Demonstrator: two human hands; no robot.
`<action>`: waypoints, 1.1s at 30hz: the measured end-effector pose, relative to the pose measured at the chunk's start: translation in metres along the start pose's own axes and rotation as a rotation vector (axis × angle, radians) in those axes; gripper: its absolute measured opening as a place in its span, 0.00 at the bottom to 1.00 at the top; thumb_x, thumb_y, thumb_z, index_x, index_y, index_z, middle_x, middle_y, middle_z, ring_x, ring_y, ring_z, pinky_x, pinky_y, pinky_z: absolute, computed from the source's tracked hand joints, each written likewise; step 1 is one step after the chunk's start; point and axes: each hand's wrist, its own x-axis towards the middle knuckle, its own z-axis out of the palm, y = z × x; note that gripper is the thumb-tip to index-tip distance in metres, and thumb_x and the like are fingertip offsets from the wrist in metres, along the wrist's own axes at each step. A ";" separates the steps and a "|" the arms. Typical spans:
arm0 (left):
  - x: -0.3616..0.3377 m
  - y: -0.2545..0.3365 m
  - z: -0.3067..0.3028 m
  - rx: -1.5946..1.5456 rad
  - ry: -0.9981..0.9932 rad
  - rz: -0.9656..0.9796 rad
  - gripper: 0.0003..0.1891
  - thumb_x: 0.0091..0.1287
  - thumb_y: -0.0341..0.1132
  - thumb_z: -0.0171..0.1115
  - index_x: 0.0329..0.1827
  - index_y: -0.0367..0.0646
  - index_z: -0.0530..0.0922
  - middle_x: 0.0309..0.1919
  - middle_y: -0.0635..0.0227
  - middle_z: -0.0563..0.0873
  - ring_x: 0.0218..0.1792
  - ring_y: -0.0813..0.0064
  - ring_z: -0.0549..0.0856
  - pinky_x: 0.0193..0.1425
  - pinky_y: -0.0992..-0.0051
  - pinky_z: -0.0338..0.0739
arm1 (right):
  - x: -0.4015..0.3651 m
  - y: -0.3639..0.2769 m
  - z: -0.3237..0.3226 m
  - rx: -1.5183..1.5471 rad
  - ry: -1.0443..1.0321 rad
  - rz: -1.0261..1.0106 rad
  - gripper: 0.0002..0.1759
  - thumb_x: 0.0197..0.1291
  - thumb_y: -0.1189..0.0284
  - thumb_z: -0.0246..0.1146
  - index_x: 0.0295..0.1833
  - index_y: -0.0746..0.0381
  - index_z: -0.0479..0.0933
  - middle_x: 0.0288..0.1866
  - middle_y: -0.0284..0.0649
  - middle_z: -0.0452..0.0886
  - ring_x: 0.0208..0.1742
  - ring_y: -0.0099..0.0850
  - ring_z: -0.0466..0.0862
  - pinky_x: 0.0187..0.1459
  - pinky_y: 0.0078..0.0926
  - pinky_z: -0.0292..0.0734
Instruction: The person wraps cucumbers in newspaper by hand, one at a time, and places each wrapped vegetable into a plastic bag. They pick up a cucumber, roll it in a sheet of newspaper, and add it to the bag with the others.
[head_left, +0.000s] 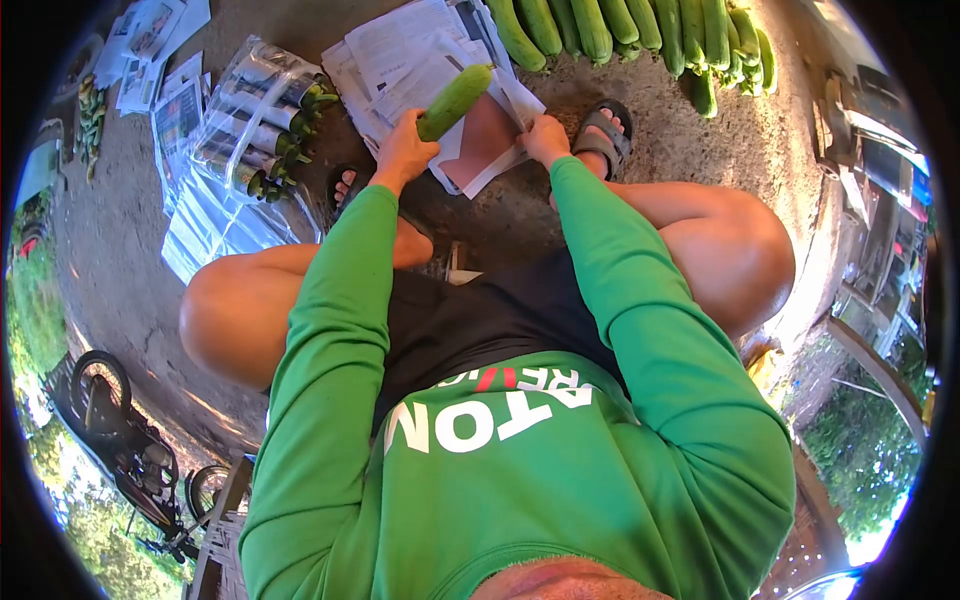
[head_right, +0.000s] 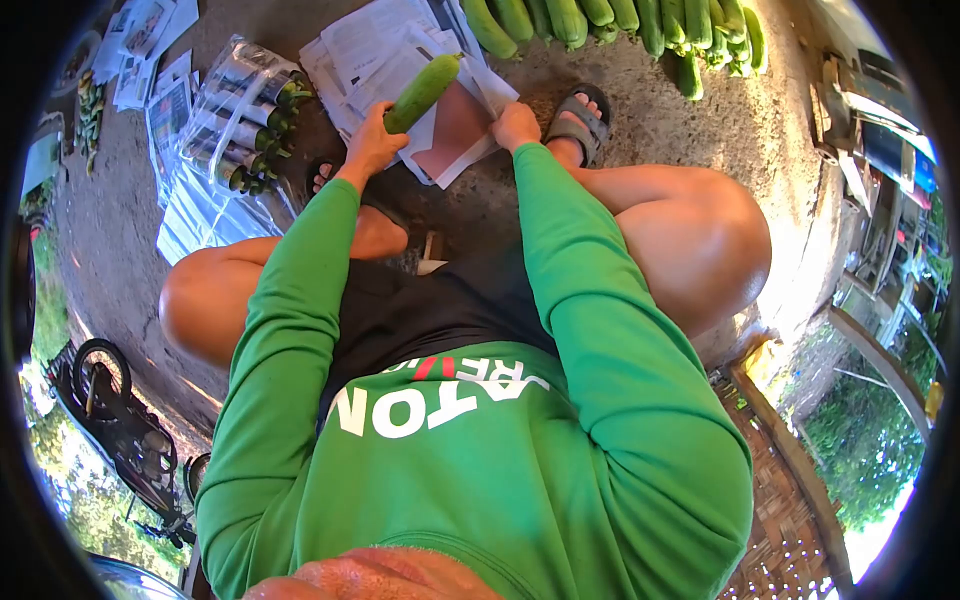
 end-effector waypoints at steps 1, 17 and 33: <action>0.002 0.000 0.000 -0.003 -0.014 -0.003 0.38 0.55 0.39 0.73 0.72 0.48 0.71 0.60 0.47 0.84 0.64 0.46 0.82 0.66 0.57 0.75 | -0.001 -0.003 -0.003 0.047 0.000 0.017 0.23 0.50 0.61 0.79 0.48 0.64 0.85 0.50 0.51 0.88 0.55 0.49 0.87 0.55 0.42 0.81; 0.017 -0.016 0.030 0.175 0.022 -0.067 0.36 0.56 0.35 0.73 0.70 0.50 0.69 0.64 0.49 0.80 0.64 0.43 0.79 0.68 0.50 0.74 | 0.004 -0.007 -0.002 0.468 0.016 0.052 0.14 0.52 0.71 0.79 0.42 0.65 0.86 0.33 0.40 0.87 0.34 0.29 0.85 0.37 0.32 0.80; 0.013 -0.022 0.023 0.308 -0.003 0.106 0.38 0.56 0.34 0.76 0.71 0.44 0.70 0.63 0.46 0.79 0.64 0.43 0.79 0.68 0.54 0.75 | -0.020 -0.029 -0.026 -0.086 0.101 -0.210 0.15 0.63 0.61 0.65 0.47 0.60 0.84 0.48 0.54 0.87 0.52 0.56 0.86 0.55 0.51 0.80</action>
